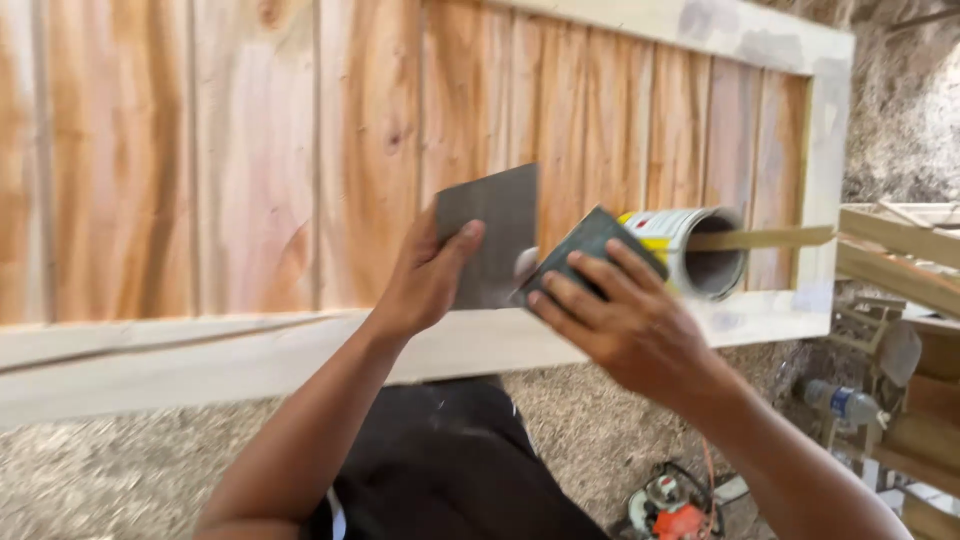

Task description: Applying wood filler to the joints and gaps of a wooden door panel using a putty knife and spatula.

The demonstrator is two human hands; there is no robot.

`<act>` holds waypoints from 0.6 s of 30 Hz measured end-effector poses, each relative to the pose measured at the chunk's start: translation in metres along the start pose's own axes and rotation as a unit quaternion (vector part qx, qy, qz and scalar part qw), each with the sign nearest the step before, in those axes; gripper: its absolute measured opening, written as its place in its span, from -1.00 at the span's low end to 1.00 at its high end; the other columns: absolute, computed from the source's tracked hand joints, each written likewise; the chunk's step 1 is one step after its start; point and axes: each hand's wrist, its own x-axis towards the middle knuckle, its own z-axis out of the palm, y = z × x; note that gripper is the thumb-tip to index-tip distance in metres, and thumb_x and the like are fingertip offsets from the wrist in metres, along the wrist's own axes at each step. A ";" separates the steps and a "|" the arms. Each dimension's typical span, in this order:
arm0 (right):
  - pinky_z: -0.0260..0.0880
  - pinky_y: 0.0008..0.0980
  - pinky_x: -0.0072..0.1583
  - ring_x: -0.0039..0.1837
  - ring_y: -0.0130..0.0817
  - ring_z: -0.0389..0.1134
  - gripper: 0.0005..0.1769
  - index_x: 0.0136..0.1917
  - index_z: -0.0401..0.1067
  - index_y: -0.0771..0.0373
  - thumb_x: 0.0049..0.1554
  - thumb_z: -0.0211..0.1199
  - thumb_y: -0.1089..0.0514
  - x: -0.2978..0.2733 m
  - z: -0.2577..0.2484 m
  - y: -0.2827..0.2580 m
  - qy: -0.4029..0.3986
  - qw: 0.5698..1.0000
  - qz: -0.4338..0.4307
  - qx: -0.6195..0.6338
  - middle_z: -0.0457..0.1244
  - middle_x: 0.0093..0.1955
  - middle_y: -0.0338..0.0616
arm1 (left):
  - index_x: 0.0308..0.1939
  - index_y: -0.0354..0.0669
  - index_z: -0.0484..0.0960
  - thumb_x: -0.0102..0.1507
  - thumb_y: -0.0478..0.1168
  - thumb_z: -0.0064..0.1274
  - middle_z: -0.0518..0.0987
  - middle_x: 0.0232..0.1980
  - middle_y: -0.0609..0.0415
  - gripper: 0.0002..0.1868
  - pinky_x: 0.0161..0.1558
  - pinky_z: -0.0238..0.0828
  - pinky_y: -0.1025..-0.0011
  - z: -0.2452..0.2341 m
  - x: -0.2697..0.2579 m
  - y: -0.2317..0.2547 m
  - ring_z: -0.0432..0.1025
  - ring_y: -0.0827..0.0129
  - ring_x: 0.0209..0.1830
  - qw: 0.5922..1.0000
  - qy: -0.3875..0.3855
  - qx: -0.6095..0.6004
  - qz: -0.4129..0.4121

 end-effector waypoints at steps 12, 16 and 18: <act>0.49 -0.30 0.35 0.37 -0.15 0.41 -0.54 0.34 0.46 0.24 0.28 -0.01 0.53 -0.138 0.050 0.153 0.204 0.918 0.234 0.247 0.31 0.38 0.08 | 0.41 -0.27 0.41 0.55 -0.28 -0.05 0.57 0.21 -0.06 -0.65 0.18 0.58 0.28 -0.036 0.012 -0.006 0.54 0.26 0.14 0.950 0.217 -0.193 0.116; 0.41 -0.32 0.23 0.25 -0.18 0.39 -0.68 0.29 0.44 0.38 0.30 0.10 0.47 -0.152 -0.001 0.152 0.231 0.887 0.359 0.177 0.32 0.31 0.10 | 0.39 -0.25 0.41 0.52 -0.28 -0.05 0.58 0.24 -0.05 -0.65 0.21 0.60 0.27 -0.033 0.012 -0.009 0.55 0.25 0.18 0.960 0.189 -0.189 0.084; 0.38 -0.35 0.27 0.27 -0.24 0.37 -0.68 0.33 0.38 0.38 0.32 0.08 0.42 -0.182 -0.002 0.170 0.262 0.874 0.364 0.188 0.28 0.34 0.08 | 0.38 -0.23 0.39 0.50 -0.28 -0.04 0.57 0.24 -0.05 -0.64 0.20 0.60 0.27 -0.035 0.015 -0.028 0.55 0.25 0.18 0.958 0.196 -0.195 0.070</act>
